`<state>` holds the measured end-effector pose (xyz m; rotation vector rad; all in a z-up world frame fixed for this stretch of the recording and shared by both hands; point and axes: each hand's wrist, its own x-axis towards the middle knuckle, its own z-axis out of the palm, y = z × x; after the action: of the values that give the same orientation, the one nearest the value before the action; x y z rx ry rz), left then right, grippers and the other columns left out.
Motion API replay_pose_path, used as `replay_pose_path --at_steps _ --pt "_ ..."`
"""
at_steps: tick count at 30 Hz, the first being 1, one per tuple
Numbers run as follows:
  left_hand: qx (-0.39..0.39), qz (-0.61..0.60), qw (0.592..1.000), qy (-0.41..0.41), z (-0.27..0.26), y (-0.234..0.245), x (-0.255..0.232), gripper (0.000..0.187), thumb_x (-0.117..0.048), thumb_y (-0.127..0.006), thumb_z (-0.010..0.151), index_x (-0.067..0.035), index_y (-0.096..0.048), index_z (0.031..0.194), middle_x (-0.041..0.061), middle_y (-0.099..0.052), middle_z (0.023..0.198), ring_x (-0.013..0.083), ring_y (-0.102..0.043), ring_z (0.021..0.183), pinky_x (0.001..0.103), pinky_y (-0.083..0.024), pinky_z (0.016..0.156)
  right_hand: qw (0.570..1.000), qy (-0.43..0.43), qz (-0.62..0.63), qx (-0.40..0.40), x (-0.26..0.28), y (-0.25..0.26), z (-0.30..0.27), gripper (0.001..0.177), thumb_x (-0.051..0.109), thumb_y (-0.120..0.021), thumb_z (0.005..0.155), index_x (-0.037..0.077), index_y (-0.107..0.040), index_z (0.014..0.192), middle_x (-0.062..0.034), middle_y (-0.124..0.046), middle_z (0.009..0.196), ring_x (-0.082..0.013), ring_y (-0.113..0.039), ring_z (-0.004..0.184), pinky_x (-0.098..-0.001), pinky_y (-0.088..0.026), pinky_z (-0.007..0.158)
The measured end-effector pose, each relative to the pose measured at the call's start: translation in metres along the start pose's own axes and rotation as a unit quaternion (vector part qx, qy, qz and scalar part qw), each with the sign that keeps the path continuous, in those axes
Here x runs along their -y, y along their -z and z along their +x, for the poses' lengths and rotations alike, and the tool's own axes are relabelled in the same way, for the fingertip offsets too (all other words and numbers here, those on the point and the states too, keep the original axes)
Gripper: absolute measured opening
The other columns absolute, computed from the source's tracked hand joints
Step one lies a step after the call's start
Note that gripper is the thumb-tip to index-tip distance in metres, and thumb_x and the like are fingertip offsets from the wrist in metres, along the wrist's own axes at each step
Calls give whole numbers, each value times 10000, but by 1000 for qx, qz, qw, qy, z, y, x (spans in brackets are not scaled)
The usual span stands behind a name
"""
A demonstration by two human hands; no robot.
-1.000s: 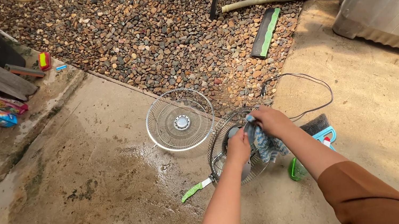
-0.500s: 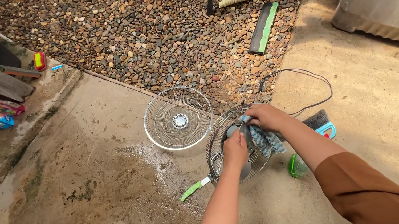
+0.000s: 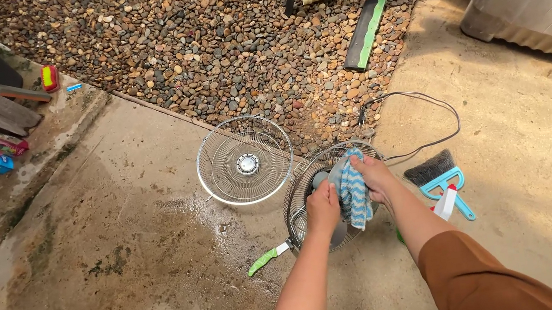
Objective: Cleaning the grilles and motor housing of a disassembled electric fan using a cloth, brush, and cleaning spray.
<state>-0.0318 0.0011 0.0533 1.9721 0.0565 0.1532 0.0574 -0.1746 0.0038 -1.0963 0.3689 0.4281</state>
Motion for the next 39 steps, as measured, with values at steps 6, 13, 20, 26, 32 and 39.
replay_pose_path --at_steps 6,13,20,26,32,39 --pt "1 -41 999 9 -1 4 -7 188 -229 -536 1001 -119 -672 1071 209 -693 807 435 -686 757 506 -538 667 997 -32 -70 -23 -20 -7 -31 213 269 -639 990 85 -691 1083 -31 -737 890 -147 -683 747 -360 -572 697" --pt "10 20 1000 -3 4 -9 5 209 -253 -552 1041 -76 -662 1023 223 -699 866 461 -661 831 531 -526 700 759 57 -645 -69 -13 5 -41 303 333 -782 933 45 -761 1026 -117 -715 839 -218 -647 737 -350 -521 731" --pt "1 -5 1000 6 4 -7 12 197 -251 -559 1012 -79 -657 1024 232 -679 844 460 -657 809 519 -537 688 992 20 -117 -53 -25 2 -11 245 278 -758 888 74 -787 1022 -60 -767 865 -161 -684 721 -389 -554 679" --pt "9 -3 1000 20 6 -4 6 193 -246 -555 1012 -83 -659 1006 230 -684 822 460 -662 803 529 -527 696 758 202 -597 -170 -74 -8 -72 215 246 -702 945 61 -752 1046 -195 -688 864 -368 -661 783 -465 -528 727" --pt "2 11 1000 -1 9 -7 9 199 -232 -552 1014 -63 -649 977 237 -683 835 468 -660 819 552 -515 701 681 304 -652 -139 -140 12 -103 351 108 -621 914 81 -651 1262 -186 -628 950 -402 -651 906 -497 -537 779" --pt "-10 191 979 -77 4 2 -4 199 -219 -630 975 -33 -618 1044 205 -693 999 438 -671 913 536 -524 787 720 294 -603 -177 -117 -13 -111 394 108 -654 867 72 -659 1260 -206 -622 948 -425 -632 912 -499 -524 791"
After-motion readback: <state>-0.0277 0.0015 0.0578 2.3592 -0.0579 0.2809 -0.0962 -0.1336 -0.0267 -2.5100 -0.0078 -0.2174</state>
